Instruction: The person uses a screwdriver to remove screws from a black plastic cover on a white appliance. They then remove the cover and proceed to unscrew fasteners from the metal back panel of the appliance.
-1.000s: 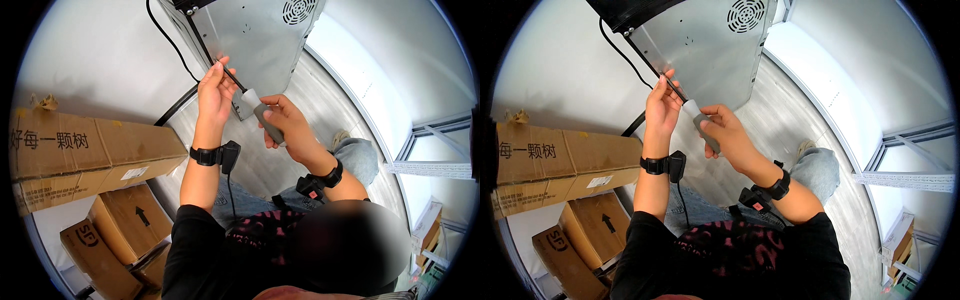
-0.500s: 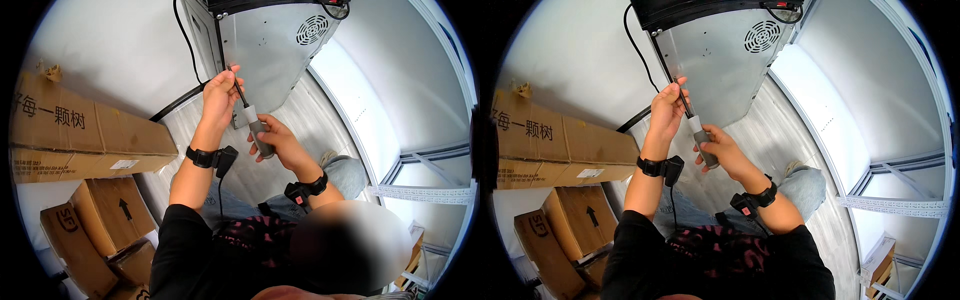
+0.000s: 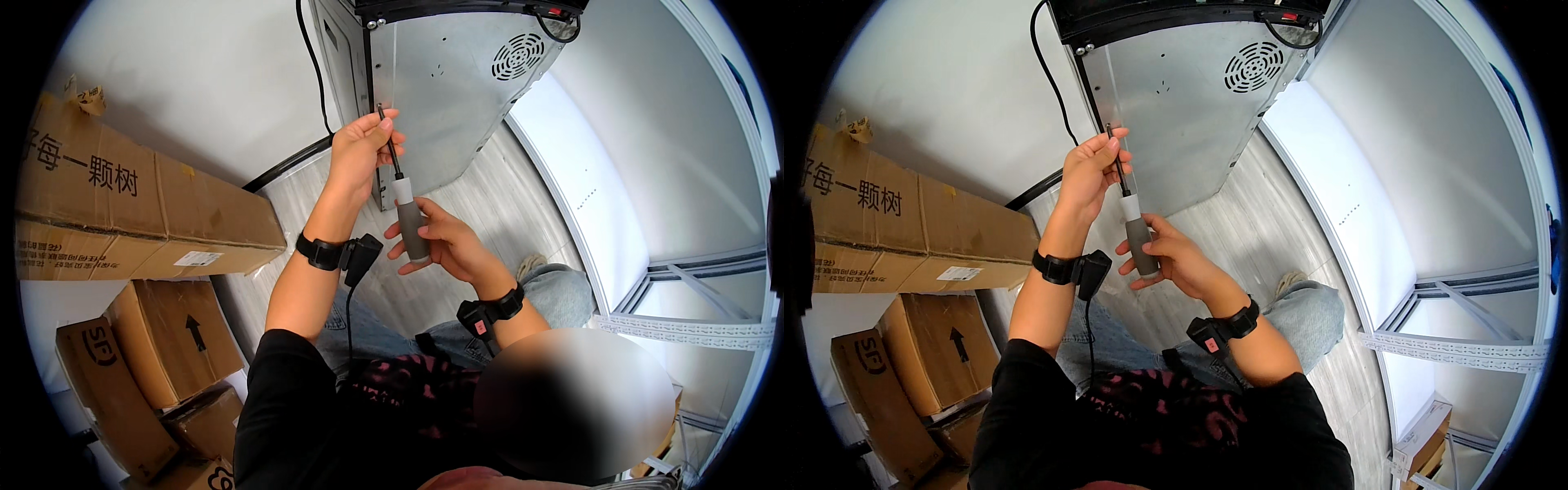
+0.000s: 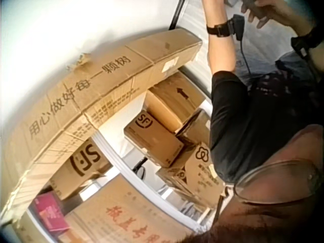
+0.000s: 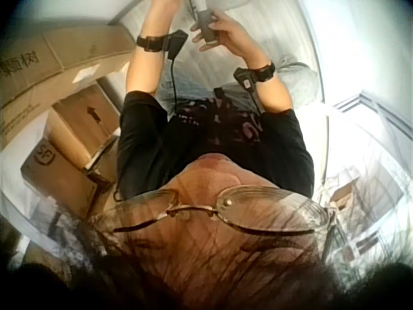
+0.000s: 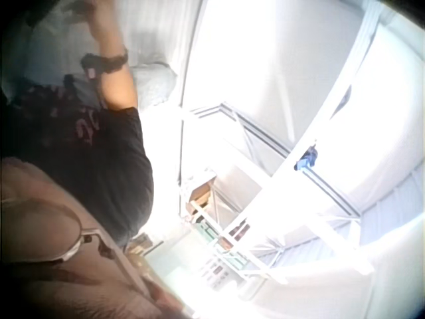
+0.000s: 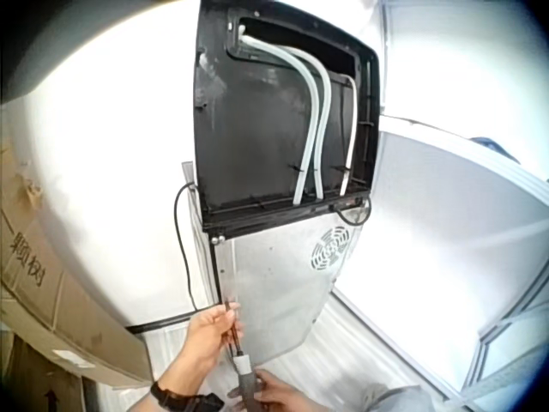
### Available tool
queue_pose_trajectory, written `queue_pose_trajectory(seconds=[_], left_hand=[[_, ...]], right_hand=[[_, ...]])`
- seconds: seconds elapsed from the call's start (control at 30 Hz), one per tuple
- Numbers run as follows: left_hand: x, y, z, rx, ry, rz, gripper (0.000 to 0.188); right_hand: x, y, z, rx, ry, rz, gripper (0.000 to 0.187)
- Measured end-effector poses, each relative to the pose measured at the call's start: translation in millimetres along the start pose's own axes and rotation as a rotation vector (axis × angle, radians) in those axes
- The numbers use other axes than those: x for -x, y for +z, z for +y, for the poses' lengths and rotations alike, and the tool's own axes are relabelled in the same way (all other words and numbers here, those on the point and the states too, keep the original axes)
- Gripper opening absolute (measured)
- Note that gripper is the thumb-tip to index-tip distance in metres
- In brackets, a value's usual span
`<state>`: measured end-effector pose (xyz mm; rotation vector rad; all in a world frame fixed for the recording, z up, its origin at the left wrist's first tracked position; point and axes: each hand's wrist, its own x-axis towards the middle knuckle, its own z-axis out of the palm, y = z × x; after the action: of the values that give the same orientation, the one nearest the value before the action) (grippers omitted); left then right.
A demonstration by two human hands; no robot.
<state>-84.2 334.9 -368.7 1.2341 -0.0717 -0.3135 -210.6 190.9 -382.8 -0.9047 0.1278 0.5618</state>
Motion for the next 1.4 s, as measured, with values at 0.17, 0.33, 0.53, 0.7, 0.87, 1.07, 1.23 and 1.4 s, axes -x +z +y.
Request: queue_pose_trajectory(seconds=[0.17, 0.33, 0.53, 0.7, 0.87, 1.07, 1.23, 1.4], left_hand=[[1, 0, 2, -0.014, -0.035, 0.004, 0.025], [-2, -4, 1, -0.077, -0.011, -0.023, 0.025], [0, -5, 4, -0.014, -0.027, -0.041, 0.027], [-1, -5, 3, -0.067, -0.021, -0.021, 0.029], [-5, -8, 1, -0.048, -0.012, -0.045, 0.029], [-1, -6, 4, -0.008, -0.033, -0.048, 0.026], [-3, -3, 2, -0.046, -0.009, -0.009, 0.030], [-2, 0, 1, -0.041, 0.007, 0.003, 0.027]], right_hand=[[-8, -5, 11, 0.390, -0.130, 0.138, 0.057], [-9, -11, 9, 0.531, -0.045, 0.090, 0.059], [1, -7, 6, 0.052, -0.026, -0.030, 0.056], [-8, -9, 14, 0.493, -0.109, 0.097, 0.050], [-6, -11, 14, 0.386, -0.131, 0.082, 0.045], [1, -16, 8, 0.053, -0.061, -0.069, 0.052], [-8, -15, 20, 0.380, -0.171, 0.110, 0.056], [-5, -15, 21, 0.456, -0.204, 0.154, 0.052]])
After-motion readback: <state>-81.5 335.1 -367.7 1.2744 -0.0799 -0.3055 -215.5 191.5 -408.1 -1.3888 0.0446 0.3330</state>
